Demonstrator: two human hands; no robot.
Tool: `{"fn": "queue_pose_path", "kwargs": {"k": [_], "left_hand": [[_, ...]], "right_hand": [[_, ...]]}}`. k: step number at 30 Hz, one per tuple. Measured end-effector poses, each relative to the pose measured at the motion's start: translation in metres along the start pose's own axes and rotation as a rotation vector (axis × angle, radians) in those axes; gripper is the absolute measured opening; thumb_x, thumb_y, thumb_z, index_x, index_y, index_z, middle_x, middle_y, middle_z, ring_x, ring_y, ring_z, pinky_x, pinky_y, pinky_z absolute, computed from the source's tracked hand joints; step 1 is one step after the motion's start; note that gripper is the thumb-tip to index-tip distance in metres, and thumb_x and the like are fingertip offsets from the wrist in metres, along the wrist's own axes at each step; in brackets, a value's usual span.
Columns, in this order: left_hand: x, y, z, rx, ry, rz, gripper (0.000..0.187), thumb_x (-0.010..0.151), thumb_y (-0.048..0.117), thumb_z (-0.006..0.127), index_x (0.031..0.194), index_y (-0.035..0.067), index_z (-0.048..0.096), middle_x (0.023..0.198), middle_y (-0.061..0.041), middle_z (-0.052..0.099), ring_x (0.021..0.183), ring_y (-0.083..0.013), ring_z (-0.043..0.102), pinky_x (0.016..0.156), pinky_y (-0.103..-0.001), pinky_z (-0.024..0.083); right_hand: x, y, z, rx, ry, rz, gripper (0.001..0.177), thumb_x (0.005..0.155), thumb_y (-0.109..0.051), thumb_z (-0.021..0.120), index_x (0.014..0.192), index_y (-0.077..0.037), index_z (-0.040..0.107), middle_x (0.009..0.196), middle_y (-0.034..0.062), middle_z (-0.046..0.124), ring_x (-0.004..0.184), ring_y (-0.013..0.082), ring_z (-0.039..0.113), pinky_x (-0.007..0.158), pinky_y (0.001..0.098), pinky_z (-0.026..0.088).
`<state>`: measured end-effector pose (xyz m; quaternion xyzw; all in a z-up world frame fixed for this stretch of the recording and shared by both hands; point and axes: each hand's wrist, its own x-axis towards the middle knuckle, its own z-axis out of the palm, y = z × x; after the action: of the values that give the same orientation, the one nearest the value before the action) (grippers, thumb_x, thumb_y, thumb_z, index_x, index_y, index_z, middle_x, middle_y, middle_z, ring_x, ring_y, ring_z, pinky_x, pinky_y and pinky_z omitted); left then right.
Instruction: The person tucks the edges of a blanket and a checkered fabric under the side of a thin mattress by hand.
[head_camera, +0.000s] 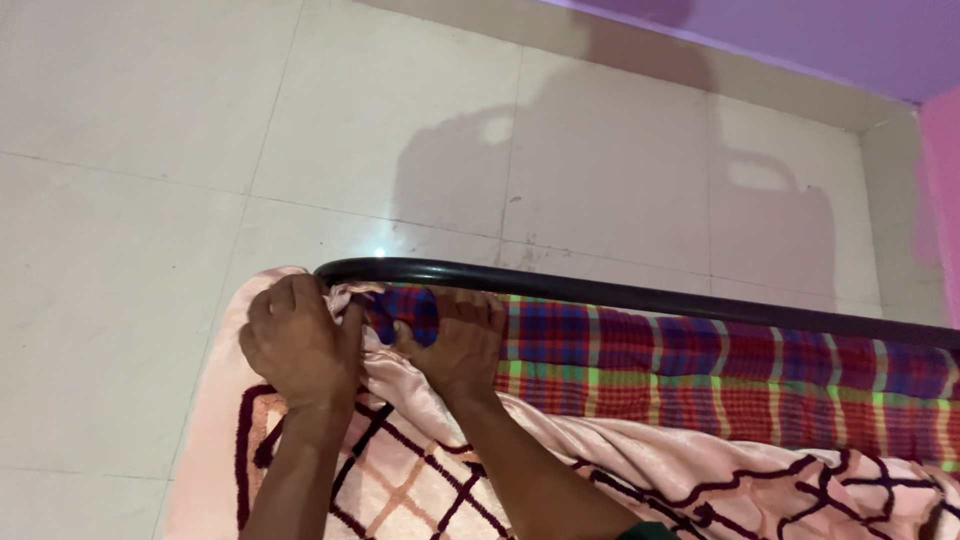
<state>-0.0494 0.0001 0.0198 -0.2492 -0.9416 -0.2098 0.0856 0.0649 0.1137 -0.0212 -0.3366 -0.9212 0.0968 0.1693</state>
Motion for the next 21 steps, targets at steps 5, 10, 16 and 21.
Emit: {"fn": "queue_pose_path", "kwargs": {"k": [5, 10, 16, 21], "left_hand": [[0.003, -0.009, -0.016, -0.172, -0.017, 0.056, 0.031, 0.087, 0.028, 0.080, 0.101, 0.007, 0.062, 0.102, -0.011, 0.068, 0.097, -0.0343, 0.067, 0.074, -0.053, 0.053], [0.027, 0.015, -0.030, 0.119, -0.186, 0.039, 0.038, 0.074, 0.033, 0.083, 0.096, 0.007, 0.067, 0.099, -0.012, 0.069, 0.093, -0.0374, 0.066, 0.062, -0.052, 0.054], [0.024, 0.016, -0.029, 0.078, -0.099, 0.058, 0.029, 0.073, 0.027, 0.080, 0.096, 0.009, 0.073, 0.099, -0.011, 0.069, 0.097, -0.0368, 0.065, 0.063, -0.048, 0.056], [0.013, -0.004, -0.018, -0.110, -0.026, -0.075, 0.021, 0.088, 0.027, 0.077, 0.094, 0.008, 0.069, 0.097, -0.010, 0.068, 0.090, -0.0336, 0.066, 0.072, -0.049, 0.052]], "right_hand": [[0.000, -0.004, -0.001, -0.012, 0.018, 0.015, 0.069, 0.080, -0.059, 0.074, 0.128, -0.011, 0.062, 0.122, 0.0149, 0.063, 0.123, 0.0336, 0.053, 0.115, 0.0534, 0.029], [0.001, 0.000, 0.001, -0.003, 0.069, -0.001, 0.067, 0.077, -0.055, 0.077, 0.126, -0.012, 0.063, 0.124, 0.0143, 0.064, 0.125, 0.0339, 0.054, 0.113, 0.0526, 0.030], [0.002, 0.000, 0.001, 0.007, 0.047, -0.001, 0.068, 0.078, -0.056, 0.076, 0.129, -0.012, 0.062, 0.124, 0.0135, 0.064, 0.124, 0.0329, 0.054, 0.115, 0.0520, 0.030], [-0.001, -0.005, -0.006, 0.044, 0.082, -0.026, 0.070, 0.078, -0.057, 0.075, 0.130, -0.013, 0.061, 0.121, 0.0147, 0.064, 0.119, 0.0344, 0.055, 0.111, 0.0518, 0.031]]}}
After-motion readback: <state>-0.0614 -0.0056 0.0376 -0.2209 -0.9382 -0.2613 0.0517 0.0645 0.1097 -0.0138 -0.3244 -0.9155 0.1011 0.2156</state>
